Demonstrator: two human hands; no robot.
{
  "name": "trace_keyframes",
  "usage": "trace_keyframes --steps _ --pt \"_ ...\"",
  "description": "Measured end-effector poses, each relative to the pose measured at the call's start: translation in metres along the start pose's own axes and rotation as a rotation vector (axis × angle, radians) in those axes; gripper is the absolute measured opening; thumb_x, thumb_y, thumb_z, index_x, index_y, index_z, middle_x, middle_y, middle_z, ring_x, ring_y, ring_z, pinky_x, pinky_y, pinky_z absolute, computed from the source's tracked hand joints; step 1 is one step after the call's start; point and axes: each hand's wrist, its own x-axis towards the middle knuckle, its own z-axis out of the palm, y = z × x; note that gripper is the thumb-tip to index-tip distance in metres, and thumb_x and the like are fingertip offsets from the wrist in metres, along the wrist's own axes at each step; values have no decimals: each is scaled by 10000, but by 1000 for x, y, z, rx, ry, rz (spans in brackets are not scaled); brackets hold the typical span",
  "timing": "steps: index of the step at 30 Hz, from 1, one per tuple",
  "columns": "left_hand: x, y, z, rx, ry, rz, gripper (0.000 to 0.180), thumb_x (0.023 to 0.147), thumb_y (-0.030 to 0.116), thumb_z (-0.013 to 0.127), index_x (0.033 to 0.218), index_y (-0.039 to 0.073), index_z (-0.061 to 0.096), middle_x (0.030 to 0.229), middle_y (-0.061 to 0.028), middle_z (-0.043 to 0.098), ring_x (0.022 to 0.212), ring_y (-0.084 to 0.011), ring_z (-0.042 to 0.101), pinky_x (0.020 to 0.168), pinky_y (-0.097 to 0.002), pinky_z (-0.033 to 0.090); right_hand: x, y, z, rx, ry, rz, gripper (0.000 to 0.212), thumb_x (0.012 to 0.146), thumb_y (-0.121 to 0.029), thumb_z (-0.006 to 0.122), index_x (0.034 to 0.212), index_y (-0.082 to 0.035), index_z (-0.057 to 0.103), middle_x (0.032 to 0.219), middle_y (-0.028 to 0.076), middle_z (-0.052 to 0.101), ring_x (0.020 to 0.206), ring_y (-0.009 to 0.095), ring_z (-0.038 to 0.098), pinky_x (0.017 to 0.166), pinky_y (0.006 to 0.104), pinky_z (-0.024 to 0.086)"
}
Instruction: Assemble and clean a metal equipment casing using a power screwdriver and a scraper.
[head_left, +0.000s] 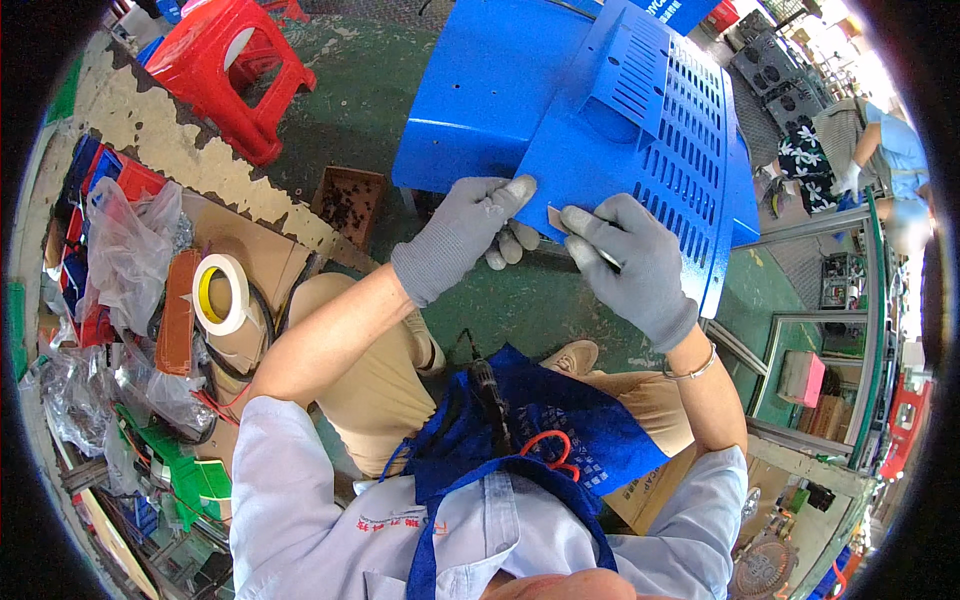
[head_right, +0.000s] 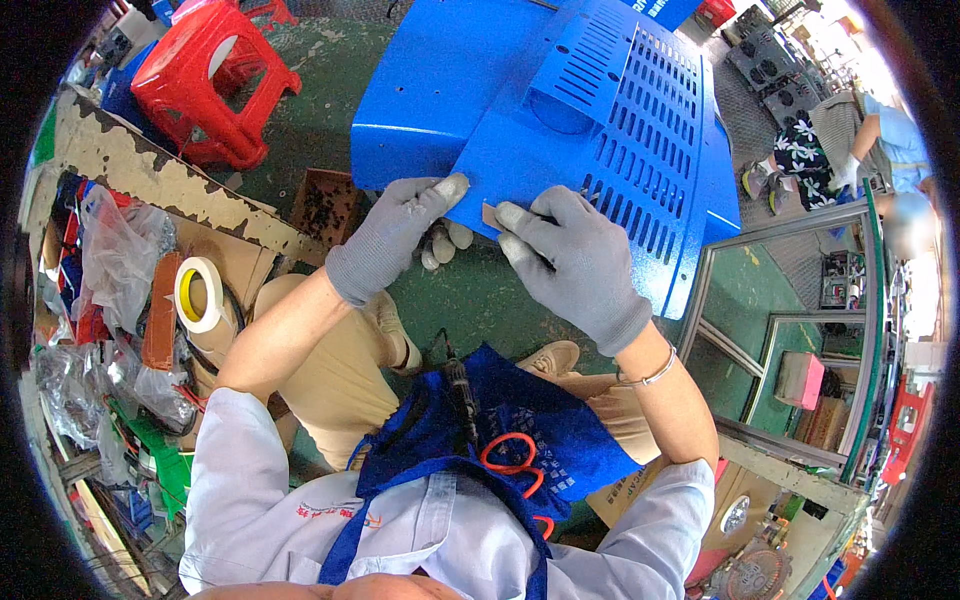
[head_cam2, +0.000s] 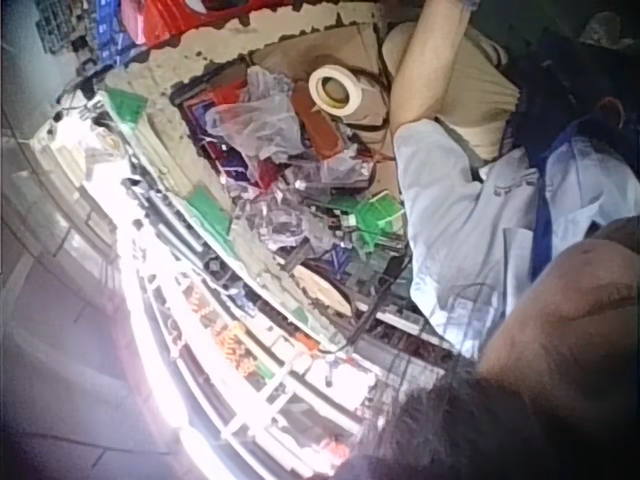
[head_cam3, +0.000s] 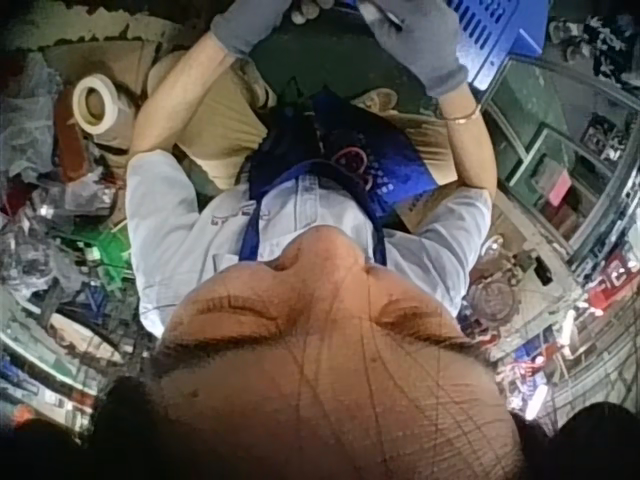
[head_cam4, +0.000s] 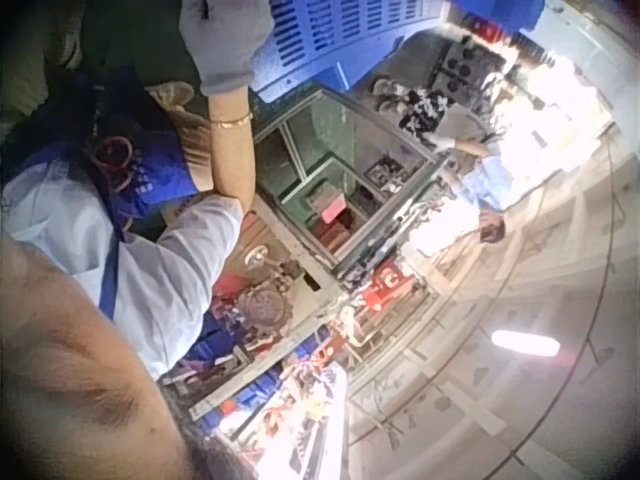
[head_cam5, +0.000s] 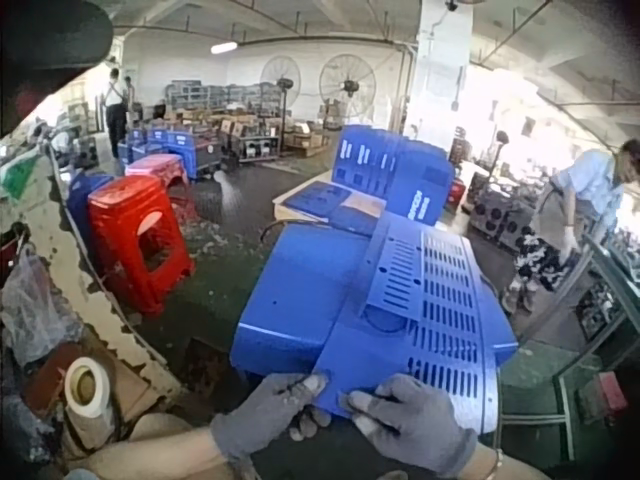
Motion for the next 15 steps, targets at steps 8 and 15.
trace_keyframes --steps 8,15 --pt "-5 -4 4 -38 -7 69 429 995 435 550 944 26 671 690 -9 600 532 -82 508 474 -228 367 -9 2 3 56 -5 5 214 859 -260 679 1068 -246 721 829 56 577 760 268 633 618 409 540" --pt "-3 -5 10 -4 41 56 429 1000 448 544 970 35 655 704 -17 604 519 -75 511 451 -215 384 -18 6 3 13 43 -27 245 859 -233 700 1101 -226 732 831 44 573 755 249 628 620 372 531"
